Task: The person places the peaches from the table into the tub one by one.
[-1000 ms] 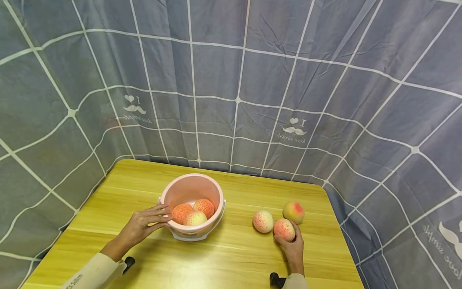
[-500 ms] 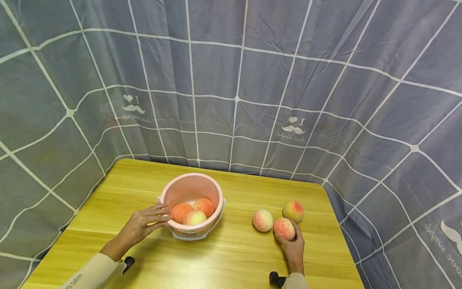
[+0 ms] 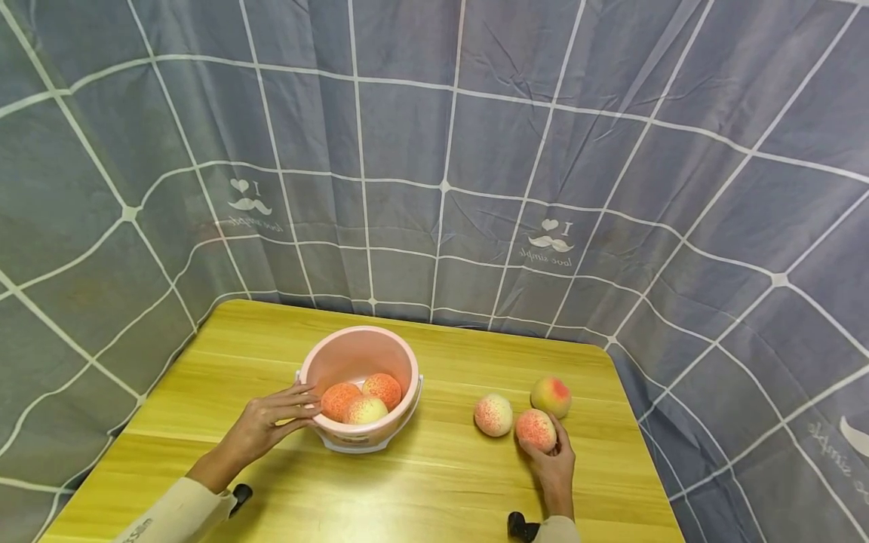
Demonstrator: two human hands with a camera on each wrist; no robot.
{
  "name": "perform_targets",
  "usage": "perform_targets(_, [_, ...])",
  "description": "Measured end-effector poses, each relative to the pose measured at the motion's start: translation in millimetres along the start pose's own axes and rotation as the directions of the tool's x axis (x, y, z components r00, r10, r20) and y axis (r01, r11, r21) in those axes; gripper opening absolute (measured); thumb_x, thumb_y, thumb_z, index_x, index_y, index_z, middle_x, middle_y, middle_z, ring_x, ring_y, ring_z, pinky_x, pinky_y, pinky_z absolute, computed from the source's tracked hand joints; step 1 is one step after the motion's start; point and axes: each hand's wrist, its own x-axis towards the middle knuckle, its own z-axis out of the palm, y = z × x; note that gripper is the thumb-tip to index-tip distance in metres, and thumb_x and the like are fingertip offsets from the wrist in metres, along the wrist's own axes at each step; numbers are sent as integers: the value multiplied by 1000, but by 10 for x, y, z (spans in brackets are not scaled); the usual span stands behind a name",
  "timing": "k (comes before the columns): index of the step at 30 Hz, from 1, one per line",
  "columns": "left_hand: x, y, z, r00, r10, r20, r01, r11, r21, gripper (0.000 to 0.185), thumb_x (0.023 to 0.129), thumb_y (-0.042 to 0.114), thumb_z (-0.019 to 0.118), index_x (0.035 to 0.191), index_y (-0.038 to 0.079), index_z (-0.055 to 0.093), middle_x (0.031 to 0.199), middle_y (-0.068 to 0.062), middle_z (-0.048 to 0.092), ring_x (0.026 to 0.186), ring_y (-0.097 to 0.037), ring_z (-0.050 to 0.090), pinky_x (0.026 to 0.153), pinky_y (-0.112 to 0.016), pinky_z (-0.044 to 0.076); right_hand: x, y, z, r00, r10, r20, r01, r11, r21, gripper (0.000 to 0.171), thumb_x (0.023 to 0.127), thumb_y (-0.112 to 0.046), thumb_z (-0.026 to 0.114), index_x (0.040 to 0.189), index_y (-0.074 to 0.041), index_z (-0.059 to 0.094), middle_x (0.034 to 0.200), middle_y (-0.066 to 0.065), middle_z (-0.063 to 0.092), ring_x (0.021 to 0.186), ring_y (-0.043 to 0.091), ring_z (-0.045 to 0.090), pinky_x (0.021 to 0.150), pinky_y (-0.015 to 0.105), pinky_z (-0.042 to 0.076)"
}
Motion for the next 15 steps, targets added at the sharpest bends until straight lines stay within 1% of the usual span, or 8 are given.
perform_targets(2, [2,4,-6,1000,-7,7,7,1000,-1,29,65,7,82,94,9,79,100,-10,73,101,-36,66,102,-19,45,-4,-20,2,1000,5,0,-5,1000,0,83,78,2,77,150,-10,35,147,15,34,123,11,40,86,2,40])
perform_targets(6, [2,2,-6,1000,-5,1,5,1000,-5,28,67,7,82,95,9,79,100,-10,73,102,-34,66,102,-18,44,-11,-76,9,1000,16,-2,-16,1000,0,81,80,-1,77,149,-14,37,146,13,35,123,12,41,84,2,41])
perform_targets(10, [-4,-12,6,1000,17,-16,-17,1000,-2,26,69,9,81,95,9,78,99,-11,73,101,-34,67,101,-19,46,-13,-135,19,1000,-17,-1,17,1000,22,79,80,0,77,148,-12,38,140,5,40,117,6,43,85,2,43])
perform_targets(15, [-6,-15,4,1000,13,-10,-13,1000,-6,26,69,10,80,95,8,79,99,-12,73,101,-35,66,102,-19,45,-10,-203,55,999,-53,0,53,996,74,78,78,7,75,146,-6,40,126,-9,44,109,-3,47,85,3,46])
